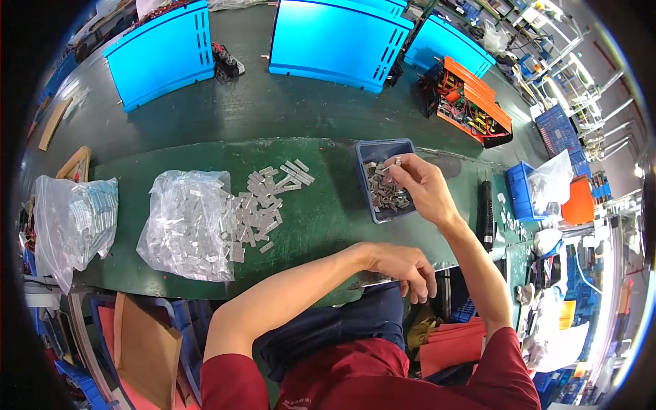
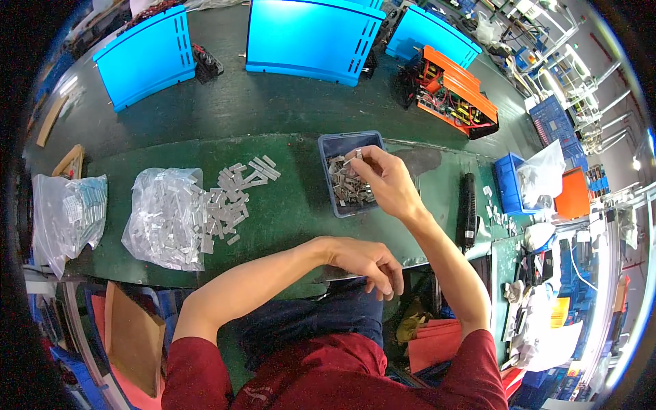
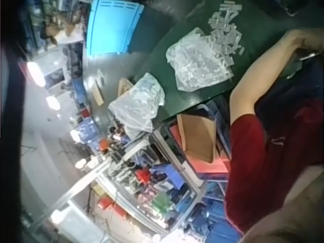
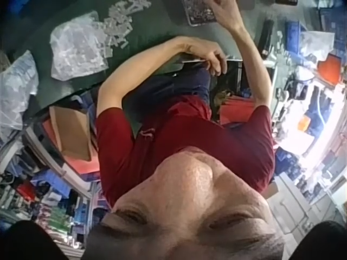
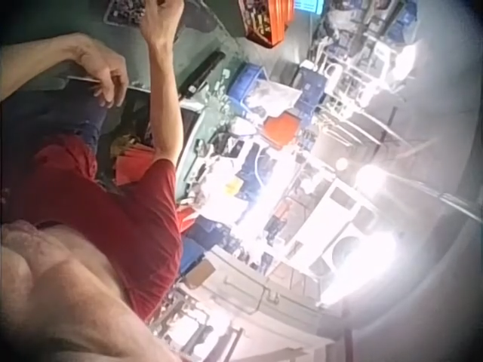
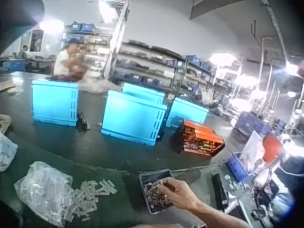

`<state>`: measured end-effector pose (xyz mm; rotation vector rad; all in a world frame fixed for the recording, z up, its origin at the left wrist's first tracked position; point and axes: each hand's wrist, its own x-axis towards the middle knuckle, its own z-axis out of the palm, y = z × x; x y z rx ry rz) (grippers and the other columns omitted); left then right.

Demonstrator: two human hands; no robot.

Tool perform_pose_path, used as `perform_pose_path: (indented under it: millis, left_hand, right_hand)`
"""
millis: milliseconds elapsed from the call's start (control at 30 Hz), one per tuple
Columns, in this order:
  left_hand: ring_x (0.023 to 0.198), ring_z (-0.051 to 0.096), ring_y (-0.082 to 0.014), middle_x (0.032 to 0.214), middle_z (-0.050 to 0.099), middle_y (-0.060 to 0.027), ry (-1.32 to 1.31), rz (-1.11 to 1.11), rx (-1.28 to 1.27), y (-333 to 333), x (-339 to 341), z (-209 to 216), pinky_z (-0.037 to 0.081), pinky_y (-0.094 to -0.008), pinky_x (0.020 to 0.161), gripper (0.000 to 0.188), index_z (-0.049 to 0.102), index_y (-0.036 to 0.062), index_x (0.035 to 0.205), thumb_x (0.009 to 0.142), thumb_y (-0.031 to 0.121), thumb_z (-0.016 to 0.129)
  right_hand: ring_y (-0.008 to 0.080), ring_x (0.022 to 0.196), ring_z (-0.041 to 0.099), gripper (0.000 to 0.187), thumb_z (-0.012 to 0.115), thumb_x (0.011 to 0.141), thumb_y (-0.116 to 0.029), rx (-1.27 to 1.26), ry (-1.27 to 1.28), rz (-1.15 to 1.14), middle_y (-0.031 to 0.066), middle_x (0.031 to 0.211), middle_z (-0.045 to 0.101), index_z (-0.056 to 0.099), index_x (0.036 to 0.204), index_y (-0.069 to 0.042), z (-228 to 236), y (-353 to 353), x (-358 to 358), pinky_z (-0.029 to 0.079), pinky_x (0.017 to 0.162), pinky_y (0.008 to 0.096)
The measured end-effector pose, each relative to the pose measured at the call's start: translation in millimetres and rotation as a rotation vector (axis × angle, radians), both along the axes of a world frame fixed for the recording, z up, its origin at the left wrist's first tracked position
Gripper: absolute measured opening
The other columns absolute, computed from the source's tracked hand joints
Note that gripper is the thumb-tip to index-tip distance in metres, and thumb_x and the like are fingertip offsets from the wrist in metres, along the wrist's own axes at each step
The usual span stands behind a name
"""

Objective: Sorting small metal parts from a pile into a blue tray at a workbench.

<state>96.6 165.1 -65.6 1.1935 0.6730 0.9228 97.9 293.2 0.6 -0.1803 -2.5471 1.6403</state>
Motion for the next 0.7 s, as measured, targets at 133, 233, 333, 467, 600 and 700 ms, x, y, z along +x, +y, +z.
perform_pose_path:
  millis: [133,233,333,467,600,700]
  left_hand:
    - [0.093,0.072,-0.0198,0.105,0.074,-0.0131,-0.011,-0.008,0.0,1.3,0.4,-0.3,0.057,-0.0323,0.076,0.036,0.068,-0.0039,0.119,0.093,0.021,0.068]
    - [0.093,0.072,-0.0198,0.105,0.074,-0.0133,-0.006,0.005,0.003,-0.6,0.9,-1.6,0.057,-0.0326,0.076,0.036,0.068,-0.004,0.119,0.092,0.021,0.068]
    - [0.092,0.072,-0.0201,0.104,0.074,-0.0137,-0.019,-0.008,-0.008,0.7,0.7,-0.2,0.057,-0.0327,0.075,0.037,0.068,-0.0042,0.119,0.092,0.021,0.068]
    - [0.092,0.072,-0.0202,0.104,0.074,-0.0138,-0.011,-0.005,0.004,1.7,1.7,0.4,0.057,-0.0328,0.075,0.038,0.068,-0.0047,0.118,0.091,0.021,0.068]
    - [0.092,0.072,-0.0204,0.104,0.074,-0.0139,-0.006,0.015,-0.005,-2.3,0.3,0.2,0.056,-0.0329,0.075,0.038,0.068,-0.005,0.119,0.09,0.021,0.069]
    - [0.092,0.072,-0.0203,0.104,0.074,-0.0138,-0.015,-0.004,-0.001,0.8,1.1,-1.0,0.056,-0.0328,0.076,0.039,0.067,-0.0048,0.119,0.09,0.021,0.069]
  right_hand:
    - [0.0076,0.089,0.061,0.024,0.059,0.105,-0.018,0.036,-0.026,0.014,0.0026,0.093,0.069,0.066,0.115,0.003,2.3,0.8,0.6,0.049,0.08,0.0245]
    - [0.0091,0.088,0.065,0.023,0.059,0.105,-0.018,-0.005,-0.049,0.034,0.003,0.092,0.07,0.066,0.114,0.001,7.5,-2.8,0.3,0.049,0.076,0.0253]
    - [0.0099,0.083,0.066,0.023,0.06,0.104,-0.017,-0.075,-0.088,0.037,0.0045,0.093,0.07,0.066,0.114,0.002,5.6,0.5,-0.7,0.05,0.072,0.0257]
    - [0.0103,0.08,0.066,0.023,0.062,0.103,-0.018,-0.091,-0.116,0.054,0.0062,0.094,0.071,0.067,0.113,0.002,3.2,5.4,0.2,0.05,0.068,0.0247]
    - [0.01,0.078,0.063,0.021,0.062,0.103,-0.016,-0.235,-0.133,0.036,0.0052,0.092,0.069,0.066,0.114,0.002,5.1,-2.9,-1.5,0.049,0.068,0.0251]
    - [0.0099,0.084,0.064,0.023,0.057,0.105,-0.016,-0.509,-0.224,0.041,0.0024,0.093,0.066,0.063,0.12,0.0,5.8,-3.5,-3.4,0.047,0.067,0.0242]
